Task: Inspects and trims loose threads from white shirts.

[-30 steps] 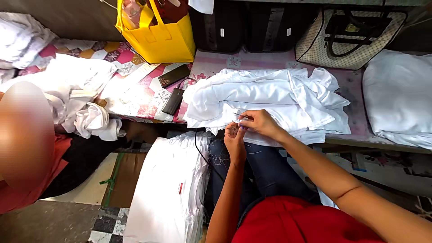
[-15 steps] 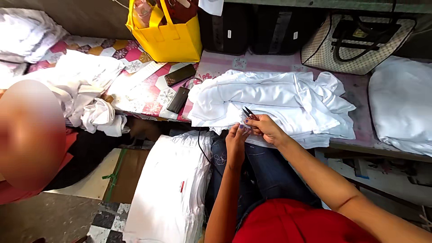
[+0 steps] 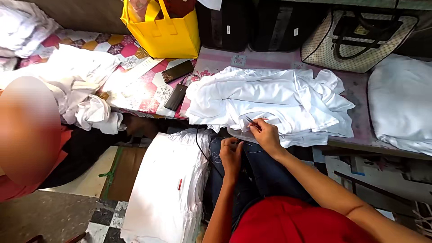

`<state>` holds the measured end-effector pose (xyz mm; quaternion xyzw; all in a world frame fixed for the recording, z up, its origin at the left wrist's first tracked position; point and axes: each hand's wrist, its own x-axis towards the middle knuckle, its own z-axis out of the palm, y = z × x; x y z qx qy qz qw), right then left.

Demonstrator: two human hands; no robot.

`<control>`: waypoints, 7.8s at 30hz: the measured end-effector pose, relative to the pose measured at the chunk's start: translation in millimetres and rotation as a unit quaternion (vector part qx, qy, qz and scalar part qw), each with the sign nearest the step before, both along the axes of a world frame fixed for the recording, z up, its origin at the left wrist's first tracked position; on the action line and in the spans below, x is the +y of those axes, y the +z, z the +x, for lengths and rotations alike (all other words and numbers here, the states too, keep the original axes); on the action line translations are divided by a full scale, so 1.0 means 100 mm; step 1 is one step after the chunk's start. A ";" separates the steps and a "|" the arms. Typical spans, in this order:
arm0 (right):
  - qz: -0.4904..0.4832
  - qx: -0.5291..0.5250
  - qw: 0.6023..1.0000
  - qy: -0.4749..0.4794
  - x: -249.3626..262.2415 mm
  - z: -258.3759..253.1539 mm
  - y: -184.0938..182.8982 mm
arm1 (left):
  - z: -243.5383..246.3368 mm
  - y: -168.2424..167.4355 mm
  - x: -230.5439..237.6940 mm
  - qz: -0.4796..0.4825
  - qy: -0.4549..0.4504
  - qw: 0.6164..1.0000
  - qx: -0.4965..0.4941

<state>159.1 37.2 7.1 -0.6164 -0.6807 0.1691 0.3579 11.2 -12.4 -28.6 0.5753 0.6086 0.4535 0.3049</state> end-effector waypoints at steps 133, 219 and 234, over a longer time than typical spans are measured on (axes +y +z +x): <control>-0.082 -0.212 0.948 0.224 0.20 1.91 0.51 | -0.28 0.80 0.91 0.004 -0.183 0.929 0.321; -0.262 0.373 0.890 0.017 0.96 0.19 0.55 | 0.35 0.52 1.19 0.146 0.039 0.988 0.025; -0.263 0.342 0.898 0.084 0.97 0.28 0.60 | 0.10 0.70 1.01 0.170 0.011 0.985 0.030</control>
